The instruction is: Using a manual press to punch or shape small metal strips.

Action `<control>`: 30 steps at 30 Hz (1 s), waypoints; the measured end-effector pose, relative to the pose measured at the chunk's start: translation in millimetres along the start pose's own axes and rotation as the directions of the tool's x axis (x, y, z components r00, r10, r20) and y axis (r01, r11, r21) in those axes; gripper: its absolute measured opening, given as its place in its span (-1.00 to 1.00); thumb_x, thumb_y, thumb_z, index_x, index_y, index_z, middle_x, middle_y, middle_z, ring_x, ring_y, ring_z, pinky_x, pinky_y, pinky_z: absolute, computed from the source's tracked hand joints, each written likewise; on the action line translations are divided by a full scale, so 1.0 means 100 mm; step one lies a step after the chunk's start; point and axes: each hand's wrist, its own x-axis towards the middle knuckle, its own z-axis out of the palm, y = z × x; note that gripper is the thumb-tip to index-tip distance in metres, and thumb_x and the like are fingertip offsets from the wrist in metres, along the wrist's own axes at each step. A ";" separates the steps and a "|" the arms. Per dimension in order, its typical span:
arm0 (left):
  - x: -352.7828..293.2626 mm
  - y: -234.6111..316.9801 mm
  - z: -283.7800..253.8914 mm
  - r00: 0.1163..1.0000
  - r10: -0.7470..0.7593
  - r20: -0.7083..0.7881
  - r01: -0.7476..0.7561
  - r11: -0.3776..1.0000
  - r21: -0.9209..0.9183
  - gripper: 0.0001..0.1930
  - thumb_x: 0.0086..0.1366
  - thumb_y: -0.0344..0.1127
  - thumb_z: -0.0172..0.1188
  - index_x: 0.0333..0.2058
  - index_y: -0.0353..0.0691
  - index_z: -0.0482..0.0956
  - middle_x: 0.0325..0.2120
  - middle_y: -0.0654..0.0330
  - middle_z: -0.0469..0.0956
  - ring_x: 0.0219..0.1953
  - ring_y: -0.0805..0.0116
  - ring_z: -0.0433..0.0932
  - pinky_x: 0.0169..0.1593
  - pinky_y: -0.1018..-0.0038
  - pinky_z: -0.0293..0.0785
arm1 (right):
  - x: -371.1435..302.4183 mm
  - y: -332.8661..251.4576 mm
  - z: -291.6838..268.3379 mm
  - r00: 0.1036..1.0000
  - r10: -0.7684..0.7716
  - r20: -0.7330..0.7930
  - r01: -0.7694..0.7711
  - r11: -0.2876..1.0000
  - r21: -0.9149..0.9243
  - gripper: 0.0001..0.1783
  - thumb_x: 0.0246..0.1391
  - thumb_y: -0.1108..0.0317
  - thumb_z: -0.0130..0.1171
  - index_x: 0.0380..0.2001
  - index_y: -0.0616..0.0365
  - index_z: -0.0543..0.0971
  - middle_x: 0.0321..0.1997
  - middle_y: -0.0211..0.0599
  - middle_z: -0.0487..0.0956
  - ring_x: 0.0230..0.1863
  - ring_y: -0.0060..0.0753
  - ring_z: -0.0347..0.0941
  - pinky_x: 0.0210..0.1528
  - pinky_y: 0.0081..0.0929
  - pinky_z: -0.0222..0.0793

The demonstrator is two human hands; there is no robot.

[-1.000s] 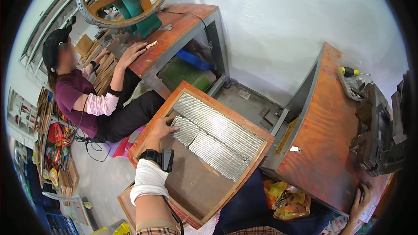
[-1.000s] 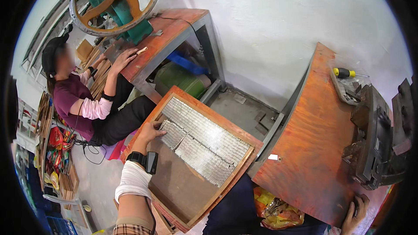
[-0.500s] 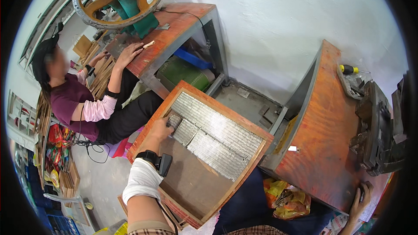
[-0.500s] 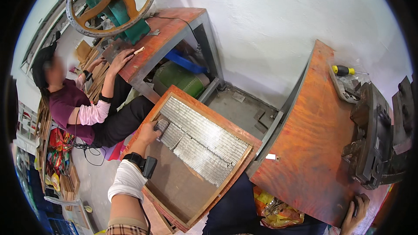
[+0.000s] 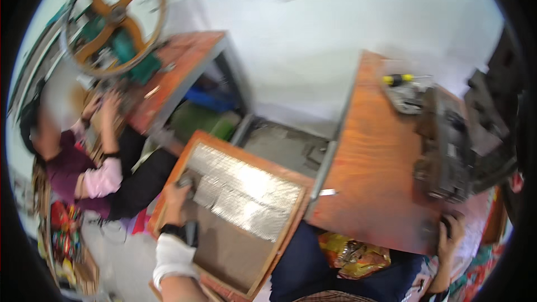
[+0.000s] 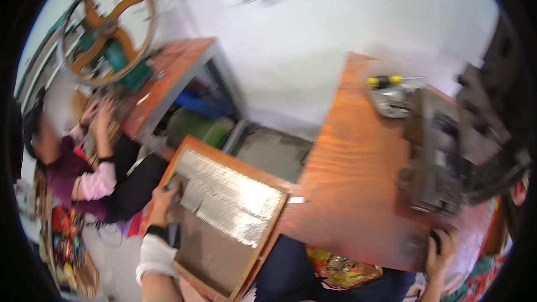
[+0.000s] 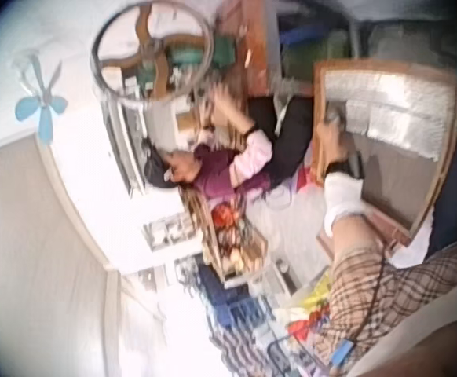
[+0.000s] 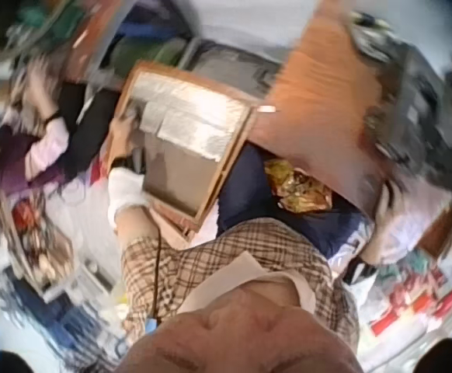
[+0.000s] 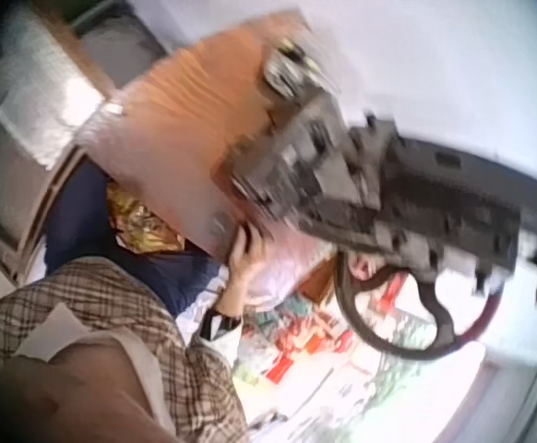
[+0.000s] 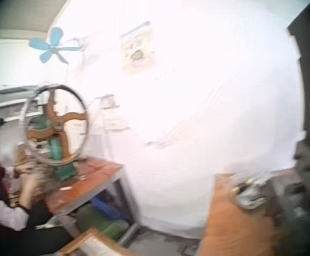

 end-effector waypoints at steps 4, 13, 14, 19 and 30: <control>-0.42 0.86 -0.48 0.992 0.022 0.123 0.040 0.875 -0.483 -0.69 -0.08 -0.53 0.24 -0.29 -0.56 0.55 -0.49 0.18 0.56 -0.51 0.50 0.49 -0.45 0.59 0.39 | 0.16 -0.17 0.07 1.000 0.004 -0.013 -0.004 1.000 0.002 -0.76 -0.24 0.46 0.26 -0.38 0.19 0.55 -0.31 -0.09 0.48 -0.20 0.04 0.38 -0.13 -0.19 0.29; -2.02 4.50 -0.44 0.570 0.689 0.447 -0.490 0.722 -0.489 -0.58 -0.12 -0.26 0.33 -0.28 -0.43 0.59 -0.54 0.07 0.59 -0.48 0.44 0.56 -0.35 0.51 0.47 | 0.15 -0.16 -0.06 0.991 -0.057 -0.125 0.068 0.994 0.090 -0.77 -0.25 0.43 0.28 -0.39 0.15 0.56 -0.30 -0.21 0.50 -0.24 -0.08 0.38 -0.19 -0.24 0.31; -2.21 4.79 -0.35 0.522 0.728 0.445 -0.530 0.685 -0.499 -0.57 -0.14 -0.20 0.33 -0.30 -0.40 0.60 -0.56 0.05 0.59 -0.49 0.39 0.58 -0.34 0.48 0.47 | 0.13 -0.12 -0.07 0.991 -0.063 -0.114 0.074 0.993 0.090 -0.77 -0.25 0.42 0.29 -0.40 0.14 0.57 -0.29 -0.21 0.50 -0.23 -0.08 0.38 -0.18 -0.24 0.30; -2.75 5.50 -0.02 0.492 0.800 0.344 -0.725 0.595 -0.347 -0.56 -0.19 -0.12 0.30 -0.36 -0.35 0.62 -0.51 -0.06 0.59 -0.41 0.08 0.60 -0.26 0.30 0.49 | 0.11 -0.09 -0.08 0.987 -0.113 -0.112 0.133 0.972 0.193 -0.76 -0.26 0.38 0.29 -0.40 0.13 0.57 -0.26 -0.24 0.50 -0.19 -0.10 0.38 -0.15 -0.22 0.30; -2.95 5.72 0.41 0.456 0.871 0.184 -0.564 0.443 -0.697 -0.61 -0.04 -0.32 0.34 -0.26 -0.45 0.54 -0.36 -0.06 0.60 -0.27 0.17 0.60 -0.18 0.37 0.47 | 0.05 0.03 -0.08 0.991 -0.079 -0.107 0.105 0.959 0.264 -0.72 -0.26 0.34 0.30 -0.37 0.12 0.57 -0.21 -0.24 0.50 -0.13 -0.10 0.36 -0.05 -0.16 0.26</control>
